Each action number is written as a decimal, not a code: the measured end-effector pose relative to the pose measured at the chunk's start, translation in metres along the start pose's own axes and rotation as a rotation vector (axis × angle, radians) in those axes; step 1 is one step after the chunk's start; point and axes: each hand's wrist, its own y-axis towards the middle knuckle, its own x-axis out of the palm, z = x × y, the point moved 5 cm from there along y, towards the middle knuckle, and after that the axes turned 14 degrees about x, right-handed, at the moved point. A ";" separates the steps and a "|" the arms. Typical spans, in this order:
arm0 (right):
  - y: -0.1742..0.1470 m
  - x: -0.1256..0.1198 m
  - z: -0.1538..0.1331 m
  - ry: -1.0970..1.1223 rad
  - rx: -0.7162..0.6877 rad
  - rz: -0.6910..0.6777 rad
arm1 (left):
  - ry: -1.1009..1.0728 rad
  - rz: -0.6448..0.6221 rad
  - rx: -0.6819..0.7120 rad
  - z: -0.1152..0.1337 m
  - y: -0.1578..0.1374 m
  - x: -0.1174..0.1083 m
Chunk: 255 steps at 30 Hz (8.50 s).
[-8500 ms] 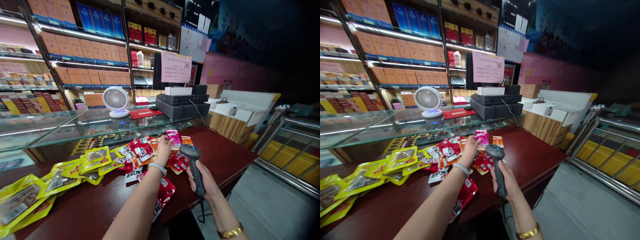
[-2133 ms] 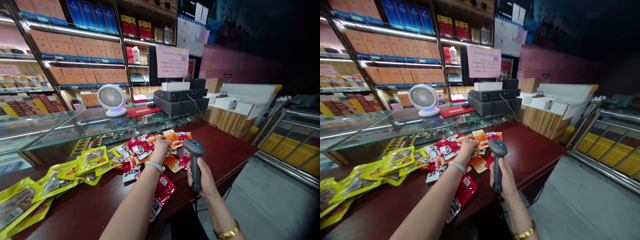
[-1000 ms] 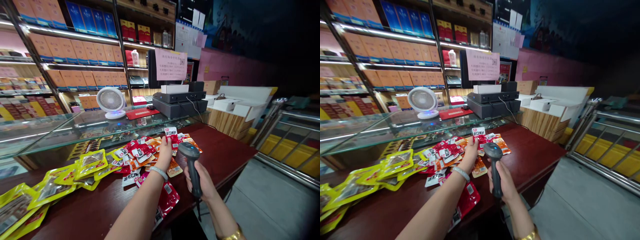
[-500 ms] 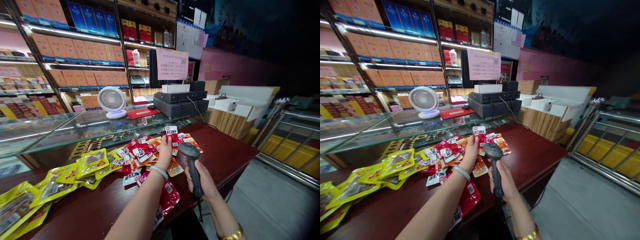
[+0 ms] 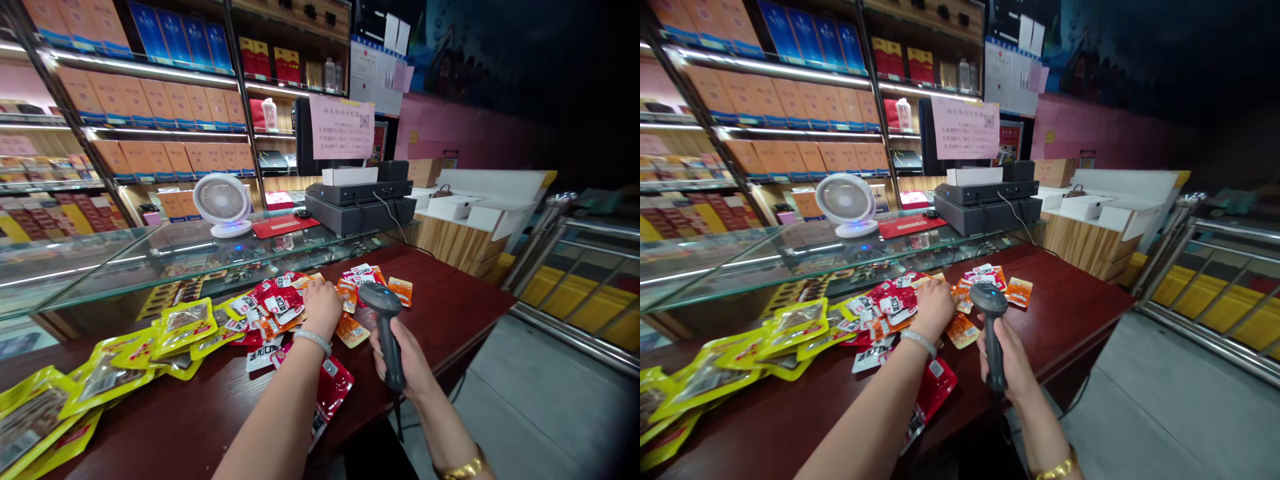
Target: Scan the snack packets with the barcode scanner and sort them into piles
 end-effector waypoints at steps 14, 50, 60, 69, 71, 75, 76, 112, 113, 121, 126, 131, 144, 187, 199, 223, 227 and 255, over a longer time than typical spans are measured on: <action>0.001 0.000 0.001 -0.013 0.025 0.015 | -0.353 0.085 -0.199 -0.004 0.004 0.000; 0.001 0.000 0.001 0.001 0.042 0.014 | -0.067 -0.303 0.228 0.018 -0.003 0.003; -0.001 0.002 0.000 0.004 0.026 0.052 | -0.237 -0.119 0.110 0.012 0.004 0.008; -0.001 0.004 -0.002 0.002 0.022 0.031 | -0.878 0.121 -0.097 0.001 0.015 0.039; -0.002 0.005 -0.002 0.004 0.020 0.025 | -0.914 0.151 -0.111 0.001 0.015 0.044; -0.002 0.004 -0.002 0.014 0.027 0.025 | -0.919 0.168 -0.106 0.002 0.014 0.044; -0.002 0.004 -0.002 0.015 0.027 0.023 | -0.897 0.162 -0.104 0.002 0.013 0.043; 0.002 -0.003 0.003 0.024 0.015 -0.018 | 0.077 -0.196 0.191 0.007 -0.003 0.017; 0.002 -0.003 0.003 0.024 0.020 -0.018 | 0.058 -0.220 0.217 0.011 -0.004 0.017; 0.002 -0.003 0.003 0.021 0.021 -0.019 | -0.052 -0.181 0.159 0.009 0.005 0.001; 0.000 -0.001 0.002 0.017 0.025 -0.010 | 0.112 -0.026 -0.035 -0.016 0.003 -0.002; 0.001 -0.002 0.002 0.017 0.031 -0.012 | 0.132 -0.155 -0.081 -0.018 -0.001 0.010; 0.001 -0.001 0.001 0.021 0.028 0.018 | 0.023 -0.117 0.125 -0.004 0.005 -0.005; -0.002 0.005 0.000 -0.056 0.122 -0.030 | -1.099 0.331 -0.307 -0.032 0.013 0.010; -0.003 0.007 0.000 -0.023 0.085 -0.038 | -1.104 0.328 -0.198 -0.017 0.013 0.001; 0.001 0.000 0.004 0.010 0.070 -0.075 | 0.073 -0.050 0.058 -0.012 0.003 -0.004; 0.001 0.000 0.004 0.007 0.066 -0.072 | 0.163 -0.177 0.031 -0.020 -0.001 0.014; 0.000 0.003 0.004 -0.001 0.106 -0.072 | -1.104 0.378 -0.253 -0.030 0.016 0.009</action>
